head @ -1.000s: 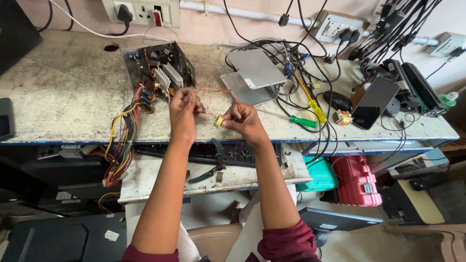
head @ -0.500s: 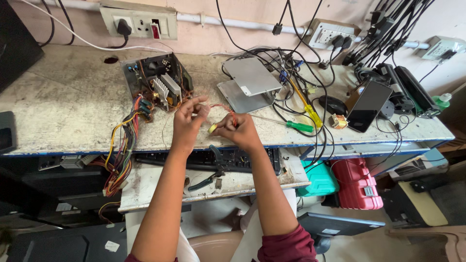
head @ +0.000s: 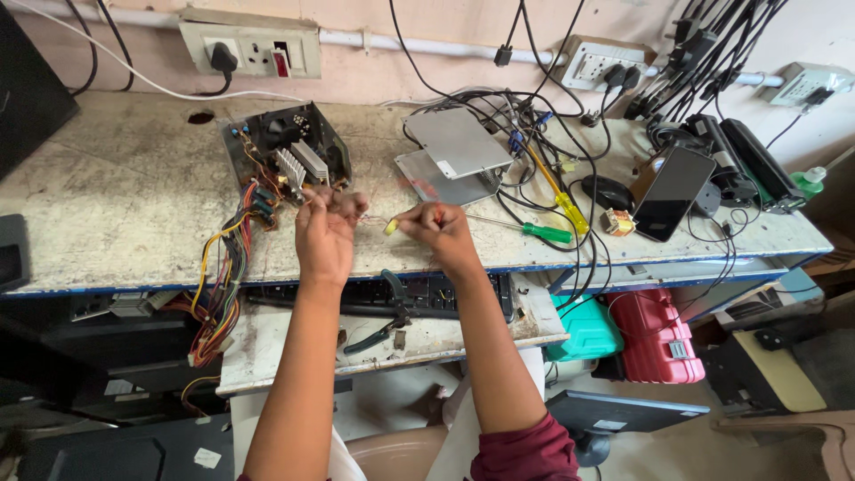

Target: The person works at a cluttered workbench, manipulating a small yellow cylindrical component and several thin copper wires. They repeatedly twist, separate, and rejoin the wires by hand, occasionally using a pair of pliers to adjust the wire ends. The person handles the component and wires continuously without completing a visible final assembly.

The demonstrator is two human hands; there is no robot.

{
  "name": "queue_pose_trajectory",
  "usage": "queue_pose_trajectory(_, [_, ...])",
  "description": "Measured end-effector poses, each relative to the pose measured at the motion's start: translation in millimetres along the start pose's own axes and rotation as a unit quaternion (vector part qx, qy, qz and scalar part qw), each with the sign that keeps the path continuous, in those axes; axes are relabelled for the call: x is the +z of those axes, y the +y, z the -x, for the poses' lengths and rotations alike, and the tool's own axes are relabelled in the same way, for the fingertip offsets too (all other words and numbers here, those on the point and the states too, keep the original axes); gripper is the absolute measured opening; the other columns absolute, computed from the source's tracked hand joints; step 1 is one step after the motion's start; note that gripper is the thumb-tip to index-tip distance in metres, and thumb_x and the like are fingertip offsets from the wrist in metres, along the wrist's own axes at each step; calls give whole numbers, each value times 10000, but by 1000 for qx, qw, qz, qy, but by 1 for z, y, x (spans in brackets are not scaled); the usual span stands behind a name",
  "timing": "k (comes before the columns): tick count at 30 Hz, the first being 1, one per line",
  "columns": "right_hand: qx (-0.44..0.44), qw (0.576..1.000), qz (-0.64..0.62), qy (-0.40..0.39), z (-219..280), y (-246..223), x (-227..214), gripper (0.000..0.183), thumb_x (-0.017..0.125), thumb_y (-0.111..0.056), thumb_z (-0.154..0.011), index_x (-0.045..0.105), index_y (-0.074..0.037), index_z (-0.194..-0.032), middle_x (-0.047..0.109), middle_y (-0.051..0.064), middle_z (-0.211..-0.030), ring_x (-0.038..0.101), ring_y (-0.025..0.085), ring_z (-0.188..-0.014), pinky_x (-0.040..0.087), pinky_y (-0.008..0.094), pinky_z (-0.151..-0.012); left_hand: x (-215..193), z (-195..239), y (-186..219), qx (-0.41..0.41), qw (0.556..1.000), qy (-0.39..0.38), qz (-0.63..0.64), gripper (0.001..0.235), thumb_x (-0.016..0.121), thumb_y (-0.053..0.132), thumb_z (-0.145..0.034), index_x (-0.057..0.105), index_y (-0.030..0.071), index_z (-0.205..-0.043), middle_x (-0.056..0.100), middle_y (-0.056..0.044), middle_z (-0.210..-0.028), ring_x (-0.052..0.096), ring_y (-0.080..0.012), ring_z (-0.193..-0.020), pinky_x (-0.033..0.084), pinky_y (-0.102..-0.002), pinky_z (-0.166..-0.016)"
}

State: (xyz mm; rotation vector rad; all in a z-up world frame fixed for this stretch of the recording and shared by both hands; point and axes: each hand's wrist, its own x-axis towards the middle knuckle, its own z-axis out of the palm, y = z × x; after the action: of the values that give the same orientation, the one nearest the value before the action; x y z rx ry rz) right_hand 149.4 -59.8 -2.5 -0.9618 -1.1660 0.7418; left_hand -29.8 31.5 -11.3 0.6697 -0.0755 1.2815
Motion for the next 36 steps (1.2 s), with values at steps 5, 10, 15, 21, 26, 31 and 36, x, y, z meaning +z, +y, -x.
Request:
queue_pose_trajectory(5, [-15, 999, -33, 31, 0, 5, -5, 481, 725, 138, -832, 362, -116, -646, 760, 195, -1017, 677, 156, -858, 545, 281, -758, 9, 11, 3, 23, 998, -55, -29, 206, 630, 269, -1097, 534, 90, -1062, 515, -1, -760, 581, -195, -758, 554, -466, -900])
queue_pose_trajectory(10, [-33, 987, -94, 123, -2, 2, -5, 440, 709, 114, -847, 387, -102, -638, 741, 189, -985, 708, 177, -829, 635, 341, -767, 41, 63, -5, 21, 988, -15, -152, 239, 722, 120, -947, 607, 33, -1137, 655, -75, -944, 616, -193, -865, 514, -458, -1002])
queue_pose_trajectory(15, [-65, 983, -123, 121, 1, 9, -12, 446, 727, 127, -866, 397, -94, -663, 740, 199, -1011, 699, 165, -864, 602, 321, -756, 45, 121, 1, -8, 956, -130, -263, 292, 617, -6, -920, 577, -13, -1210, 587, -119, -1322, 584, -149, -1118, 379, -378, -1170])
queue_pose_trajectory(21, [-38, 986, -99, 131, -1, 9, -11, 435, 716, 111, -866, 402, -95, -646, 748, 181, -997, 693, 157, -814, 622, 338, -748, 46, 118, 16, -11, 944, -146, -295, 346, 592, 8, -916, 547, -24, -1258, 564, -162, -1424, 596, -181, -1099, 401, -368, -1094])
queue_pose_trajectory(26, [-40, 985, -122, 118, -1, 7, -11, 463, 712, 112, -872, 374, -107, -644, 731, 168, -1007, 689, 155, -839, 636, 362, -793, 56, 91, 16, 50, 996, -53, -54, 376, 525, 307, -1096, 584, -31, -1250, 672, -241, -1251, 665, -307, -1296, 442, -389, -1187])
queue_pose_trajectory(31, [-38, 986, -120, 108, -1, 6, -11, 459, 704, 103, -889, 374, -100, -643, 717, 164, -1002, 684, 158, -835, 643, 382, -805, 72, 37, 37, 40, 980, 33, -191, 429, 537, 370, -1051, 509, 35, -1318, 669, -186, -1140, 691, -300, -959, 609, -446, -900])
queue_pose_trajectory(36, [-55, 986, -124, 101, -1, 12, -11, 461, 705, 93, -884, 362, -104, -647, 710, 156, -976, 689, 161, -825, 641, 379, -797, 105, -10, 60, -59, 991, 12, -117, 539, 353, 489, -1043, 489, 81, -1367, 726, -140, -1114, 743, -225, -925, 611, -376, -861])
